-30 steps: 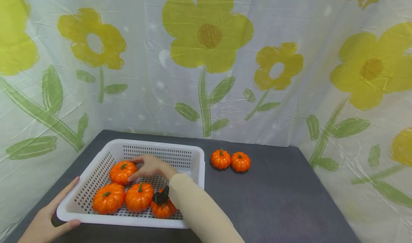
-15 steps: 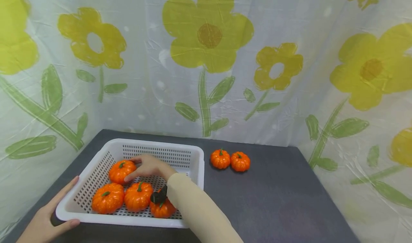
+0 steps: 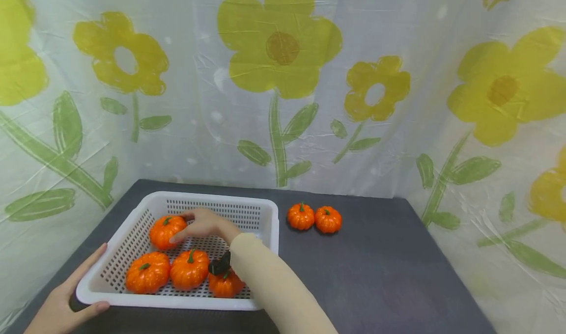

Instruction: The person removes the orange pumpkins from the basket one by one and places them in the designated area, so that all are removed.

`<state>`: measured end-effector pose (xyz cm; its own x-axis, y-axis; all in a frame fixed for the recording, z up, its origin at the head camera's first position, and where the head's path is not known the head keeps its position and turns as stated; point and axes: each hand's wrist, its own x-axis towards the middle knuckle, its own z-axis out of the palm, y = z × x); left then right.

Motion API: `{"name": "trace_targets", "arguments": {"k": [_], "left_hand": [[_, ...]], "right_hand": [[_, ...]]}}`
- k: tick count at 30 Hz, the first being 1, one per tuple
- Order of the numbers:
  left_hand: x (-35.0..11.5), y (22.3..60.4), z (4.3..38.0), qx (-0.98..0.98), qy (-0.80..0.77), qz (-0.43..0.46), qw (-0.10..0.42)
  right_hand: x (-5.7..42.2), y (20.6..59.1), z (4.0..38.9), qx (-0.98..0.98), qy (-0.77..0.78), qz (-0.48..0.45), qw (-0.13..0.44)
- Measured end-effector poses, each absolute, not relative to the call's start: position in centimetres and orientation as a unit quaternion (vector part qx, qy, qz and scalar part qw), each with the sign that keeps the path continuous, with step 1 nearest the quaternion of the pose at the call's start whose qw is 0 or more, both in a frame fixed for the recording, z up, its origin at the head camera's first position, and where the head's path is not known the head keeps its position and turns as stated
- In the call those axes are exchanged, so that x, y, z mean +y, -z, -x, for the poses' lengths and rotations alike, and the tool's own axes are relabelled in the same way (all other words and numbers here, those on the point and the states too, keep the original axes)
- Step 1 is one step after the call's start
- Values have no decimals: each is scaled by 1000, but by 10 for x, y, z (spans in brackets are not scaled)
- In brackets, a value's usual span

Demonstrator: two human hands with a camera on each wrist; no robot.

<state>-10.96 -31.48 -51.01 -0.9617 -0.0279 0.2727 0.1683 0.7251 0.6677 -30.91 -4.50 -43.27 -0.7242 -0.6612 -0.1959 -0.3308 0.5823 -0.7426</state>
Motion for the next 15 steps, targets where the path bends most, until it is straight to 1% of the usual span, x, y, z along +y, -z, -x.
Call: {"name": "trace_targets", "arguments": {"k": [15], "left_hand": [[-314, 510, 111, -915, 388, 29, 109]], "right_hand": [[-22, 377, 308, 829, 422, 310, 195]]}}
